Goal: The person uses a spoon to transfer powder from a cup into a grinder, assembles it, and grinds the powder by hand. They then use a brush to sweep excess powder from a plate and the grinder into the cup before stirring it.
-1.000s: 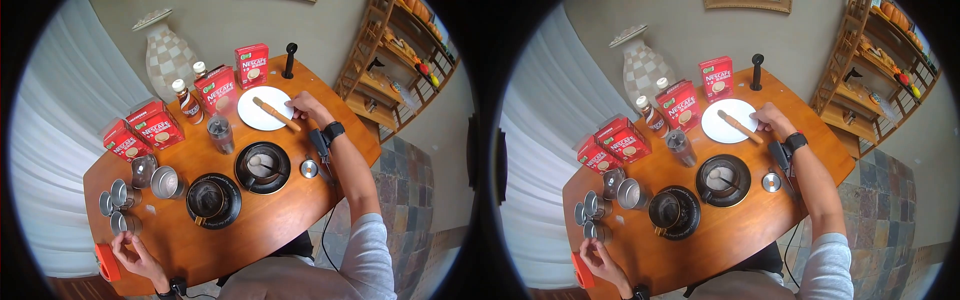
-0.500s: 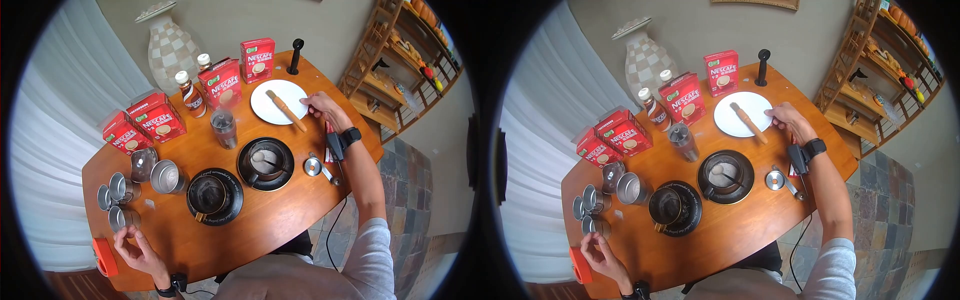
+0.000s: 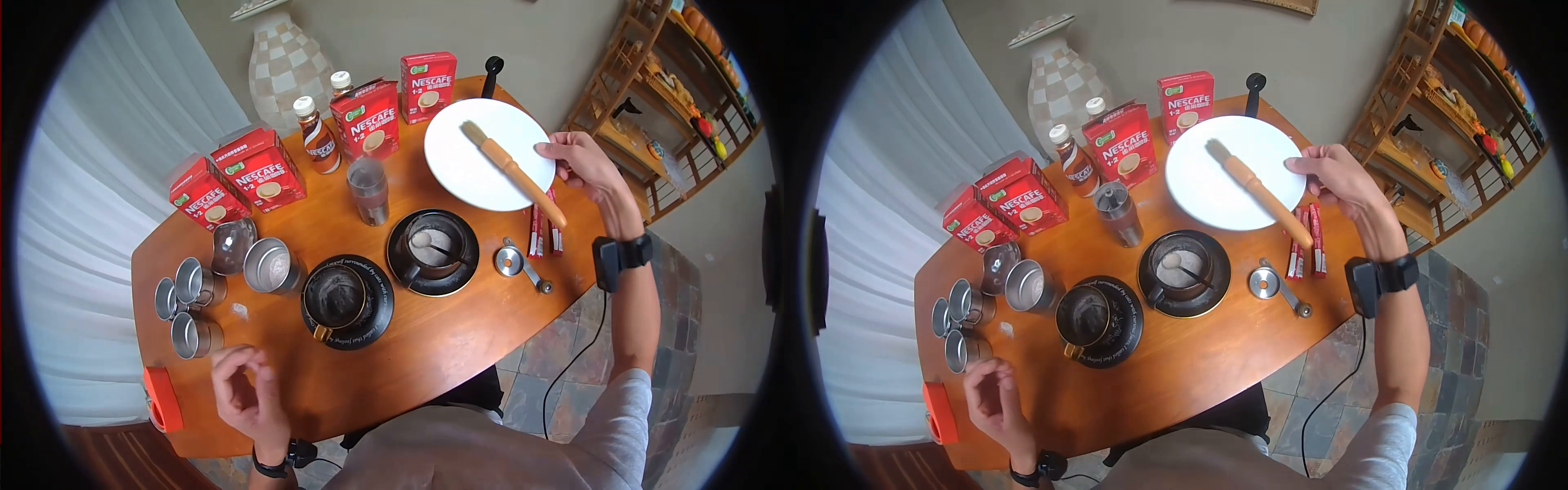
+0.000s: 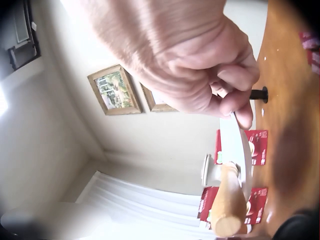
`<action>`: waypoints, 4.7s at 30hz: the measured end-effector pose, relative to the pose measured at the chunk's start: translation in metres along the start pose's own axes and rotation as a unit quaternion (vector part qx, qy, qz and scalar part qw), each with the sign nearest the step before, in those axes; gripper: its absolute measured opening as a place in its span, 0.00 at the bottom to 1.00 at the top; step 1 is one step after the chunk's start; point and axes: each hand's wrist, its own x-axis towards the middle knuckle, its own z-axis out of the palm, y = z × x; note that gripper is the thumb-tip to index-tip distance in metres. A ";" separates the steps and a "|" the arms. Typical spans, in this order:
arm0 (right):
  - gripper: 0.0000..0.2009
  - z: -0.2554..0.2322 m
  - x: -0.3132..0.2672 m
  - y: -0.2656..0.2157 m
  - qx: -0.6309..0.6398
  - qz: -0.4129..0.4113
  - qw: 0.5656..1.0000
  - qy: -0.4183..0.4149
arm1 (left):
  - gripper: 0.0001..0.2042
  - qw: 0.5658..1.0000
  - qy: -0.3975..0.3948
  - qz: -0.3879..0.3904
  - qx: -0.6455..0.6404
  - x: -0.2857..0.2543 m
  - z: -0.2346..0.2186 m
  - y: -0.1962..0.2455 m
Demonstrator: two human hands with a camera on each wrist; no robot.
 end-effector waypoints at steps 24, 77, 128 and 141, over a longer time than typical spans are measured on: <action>0.12 0.196 -0.158 -0.066 0.032 0.037 0.936 -0.348 | 0.19 0.838 -0.100 -0.449 -0.295 -0.023 -0.035 0.045; 0.09 0.380 -0.204 -0.016 -0.326 -0.463 0.816 -0.121 | 0.21 0.813 0.026 -0.568 -0.126 -0.287 -0.238 -0.028; 0.14 0.317 -0.239 0.001 -0.313 -0.394 0.838 -0.208 | 0.16 0.838 -0.056 -0.518 -0.164 -0.230 -0.157 -0.084; 0.18 0.292 -0.268 0.021 -0.271 -0.366 0.843 -0.286 | 0.16 0.842 -0.061 -0.511 -0.161 -0.228 -0.156 -0.076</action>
